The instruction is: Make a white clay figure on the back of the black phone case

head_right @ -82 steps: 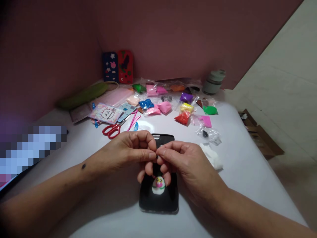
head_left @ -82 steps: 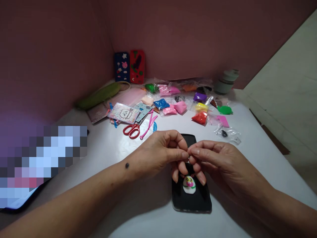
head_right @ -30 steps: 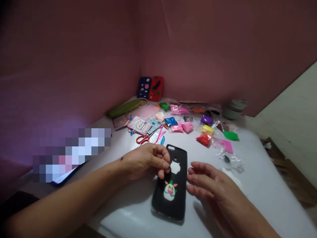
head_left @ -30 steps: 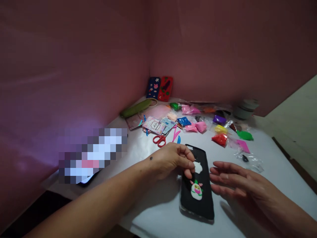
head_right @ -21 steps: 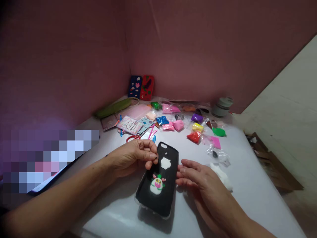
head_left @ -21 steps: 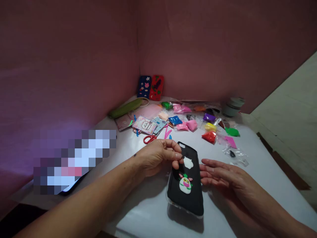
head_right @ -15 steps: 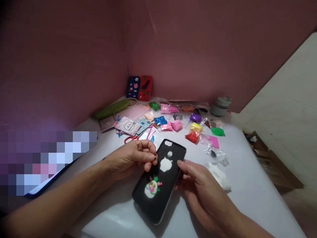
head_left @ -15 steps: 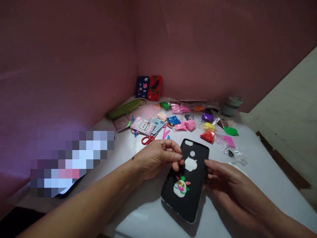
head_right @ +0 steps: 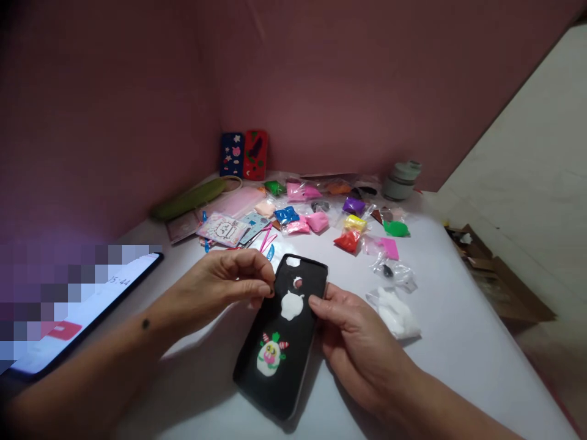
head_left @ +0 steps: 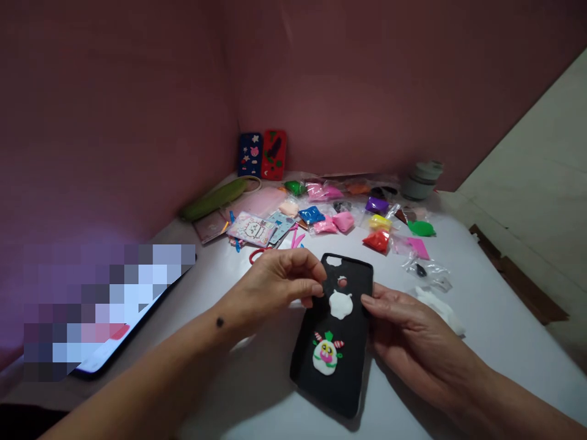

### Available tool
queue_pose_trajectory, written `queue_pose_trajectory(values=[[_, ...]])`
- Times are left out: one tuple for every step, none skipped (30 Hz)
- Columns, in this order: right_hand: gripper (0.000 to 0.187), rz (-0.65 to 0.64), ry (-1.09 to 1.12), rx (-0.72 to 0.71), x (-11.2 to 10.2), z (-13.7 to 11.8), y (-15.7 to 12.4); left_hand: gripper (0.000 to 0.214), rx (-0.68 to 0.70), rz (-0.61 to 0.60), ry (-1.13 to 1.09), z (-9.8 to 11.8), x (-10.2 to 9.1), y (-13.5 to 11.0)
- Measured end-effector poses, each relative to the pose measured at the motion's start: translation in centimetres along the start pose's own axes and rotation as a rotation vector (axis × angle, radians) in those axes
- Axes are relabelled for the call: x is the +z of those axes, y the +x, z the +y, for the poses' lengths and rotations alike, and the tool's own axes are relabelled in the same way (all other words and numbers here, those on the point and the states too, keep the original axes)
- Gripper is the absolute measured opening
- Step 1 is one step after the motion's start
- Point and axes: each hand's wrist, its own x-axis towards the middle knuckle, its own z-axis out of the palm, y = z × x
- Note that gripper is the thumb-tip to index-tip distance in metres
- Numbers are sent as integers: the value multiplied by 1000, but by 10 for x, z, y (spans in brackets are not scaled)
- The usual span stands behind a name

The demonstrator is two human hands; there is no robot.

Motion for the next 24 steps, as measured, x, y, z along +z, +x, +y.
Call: queue_pose_trajectory(values=[[17,0,-6,-4,0,0,0,5,20,-31,79,6,0,-2],[17,0,-14,-3,-1,-1,0,5,40,-78,168,12,1,-4],[17,0,-20,2,-1,-1,0,8,71,-108,282,17,2,-5],[17,0,-27,7,-2,-1,0,12,119,-113,419,23,3,-6],[18,-1,-34,13,-3,-1,0,15,170,-125,548,28,5,-6],[19,-5,-40,20,-3,-1,-1,17,217,-155,656,32,6,-6],[21,-12,-42,26,-4,-1,-1,18,258,-193,751,35,8,-5],[23,-25,-41,29,-4,-1,-1,18,292,-228,835,37,9,-4],[25,-43,-38,30,-5,-1,-1,18,324,-254,907,39,10,-3],[26,-61,-35,33,-6,-1,-1,17,350,-273,967,40,11,-2],[27,-76,-29,34,-6,-1,-1,17,371,-285,1018,41,12,-2],[27,-86,-25,33,-7,-1,-1,17,393,-296,1055,41,13,-1],[27,-91,-24,34,-8,-1,-1,17,414,-312,1079,42,14,-1],[25,-92,-28,33,-9,-1,0,17,431,-330,1097,43,15,-1],[23,-87,-36,31,-10,-1,0,17,448,-348,1113,43,16,-2],[20,-77,-45,29,-11,0,0,16,460,-358,1128,44,17,-2],[17,-66,-58,32,-11,0,0,16,464,-366,1139,44,18,-2],[15,-54,-71,38,-11,0,0,16,466,-370,1144,45,18,-2],[14,-42,-80,43,-11,0,0,16,465,-367,1144,45,19,-2],[14,-33,-84,46,-11,0,0,16,465,-361,1138,44,19,-2],[15,-29,-83,48,-11,0,0,16,467,-352,1129,44,19,-1],[16,-26,-82,46,-11,0,1,15,470,-340,1119,43,19,-1],[17,-21,-81,43,-11,-1,1,15,473,-331,1109,42,18,0],[18,-16,-80,40,-11,-1,1,16,472,-326,1095,41,18,0]])
